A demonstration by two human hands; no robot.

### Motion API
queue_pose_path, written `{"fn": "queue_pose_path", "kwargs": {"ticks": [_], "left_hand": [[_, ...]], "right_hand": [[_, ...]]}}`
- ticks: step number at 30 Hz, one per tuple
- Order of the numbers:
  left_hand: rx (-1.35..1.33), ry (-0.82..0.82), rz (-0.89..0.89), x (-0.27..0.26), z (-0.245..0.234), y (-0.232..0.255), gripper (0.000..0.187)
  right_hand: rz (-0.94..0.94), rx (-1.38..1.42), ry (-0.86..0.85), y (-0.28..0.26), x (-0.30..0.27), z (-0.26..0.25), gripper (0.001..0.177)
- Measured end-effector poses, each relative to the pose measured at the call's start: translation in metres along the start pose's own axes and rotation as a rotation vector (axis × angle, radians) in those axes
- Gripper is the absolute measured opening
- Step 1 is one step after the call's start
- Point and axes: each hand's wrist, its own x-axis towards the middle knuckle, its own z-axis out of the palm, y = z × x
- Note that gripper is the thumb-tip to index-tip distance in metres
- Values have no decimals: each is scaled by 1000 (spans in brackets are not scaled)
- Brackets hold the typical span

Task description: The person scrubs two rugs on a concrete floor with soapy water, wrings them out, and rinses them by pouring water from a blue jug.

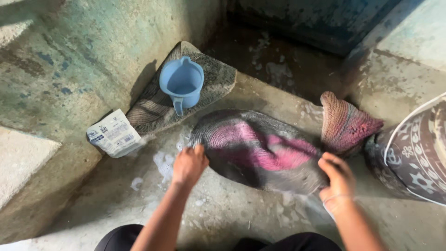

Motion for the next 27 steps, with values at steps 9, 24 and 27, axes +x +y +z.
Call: {"fn": "queue_pose_path", "kwargs": {"ticks": [9,24,27], "left_hand": [[-967,46,-220,59,-87,-57,27],[-710,7,-653,-24,72,-88,76],[-585,111,-580,-27,37,-59,74]], "right_hand": [[355,531,-98,-83,144,-79,16],[-332,-1019,53,159,153,-16,67],[-649,-1067,459,220,114,-2,108]]}}
